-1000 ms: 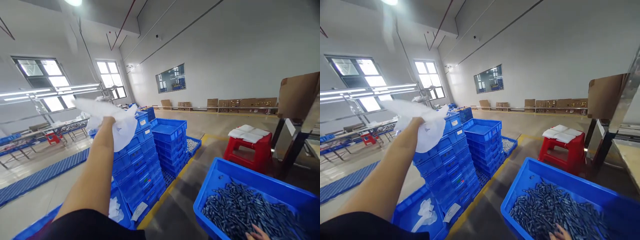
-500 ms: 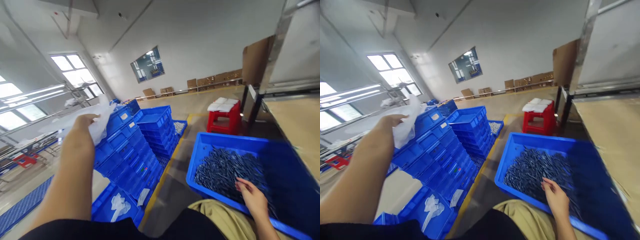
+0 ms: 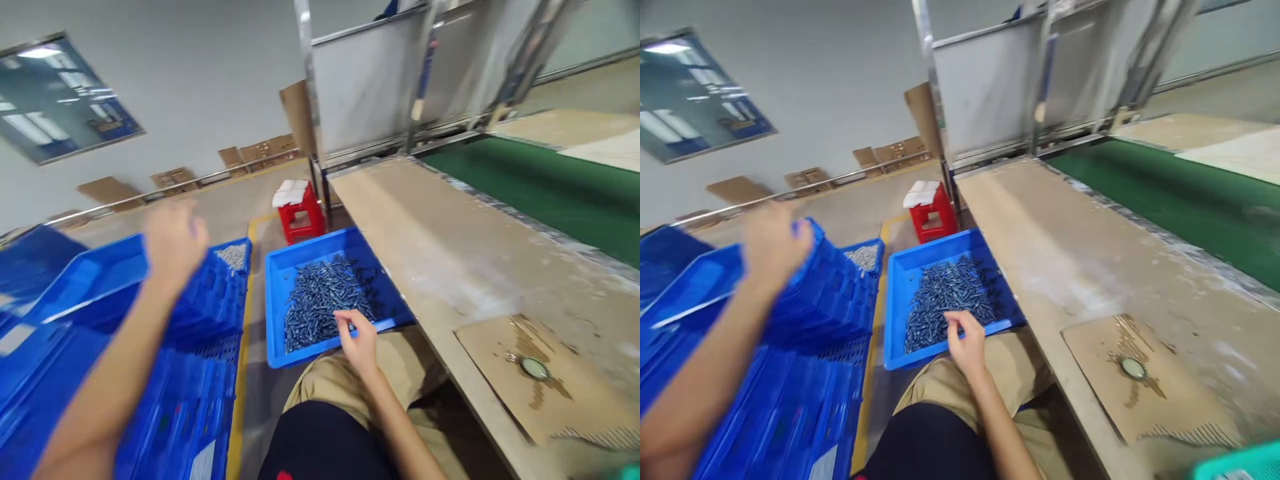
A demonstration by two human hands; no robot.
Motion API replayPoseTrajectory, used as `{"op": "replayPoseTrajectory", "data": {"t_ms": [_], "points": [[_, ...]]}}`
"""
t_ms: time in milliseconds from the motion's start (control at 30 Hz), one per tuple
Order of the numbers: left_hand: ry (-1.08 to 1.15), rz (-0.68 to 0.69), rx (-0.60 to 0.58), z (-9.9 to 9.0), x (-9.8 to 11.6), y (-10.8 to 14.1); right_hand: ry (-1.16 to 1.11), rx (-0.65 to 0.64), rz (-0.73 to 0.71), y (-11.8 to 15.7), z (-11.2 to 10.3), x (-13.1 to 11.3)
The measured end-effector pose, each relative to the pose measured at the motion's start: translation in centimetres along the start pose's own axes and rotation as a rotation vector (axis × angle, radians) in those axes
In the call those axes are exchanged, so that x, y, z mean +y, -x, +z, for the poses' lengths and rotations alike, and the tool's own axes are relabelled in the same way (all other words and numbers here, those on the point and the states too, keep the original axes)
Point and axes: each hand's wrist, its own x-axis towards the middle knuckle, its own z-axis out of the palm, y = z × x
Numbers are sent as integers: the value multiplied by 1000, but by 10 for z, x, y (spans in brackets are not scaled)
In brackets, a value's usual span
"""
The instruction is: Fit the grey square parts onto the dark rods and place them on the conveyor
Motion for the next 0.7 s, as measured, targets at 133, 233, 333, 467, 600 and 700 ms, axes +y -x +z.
{"op": "replayPoseTrajectory", "data": {"t_ms": [133, 233, 333, 467, 600, 700], "points": [[141, 269, -354, 157, 116, 8, -79, 126, -100, 34, -61, -54], [160, 308, -528, 241, 173, 34, 63, 286, -154, 74, -113, -77], [135, 312, -630, 286, 199, 47, 432, 676, 91, 117, -156, -87], [190, 521, -718, 310, 205, 60, 876, 1035, 501, 151, -204, -92], [270, 740, -697, 322, 196, 88, 1024, 880, 535, 140, -250, -85], [305, 825, -694, 333, 189, 105, 1011, 645, 628, 116, -276, -71]]}}
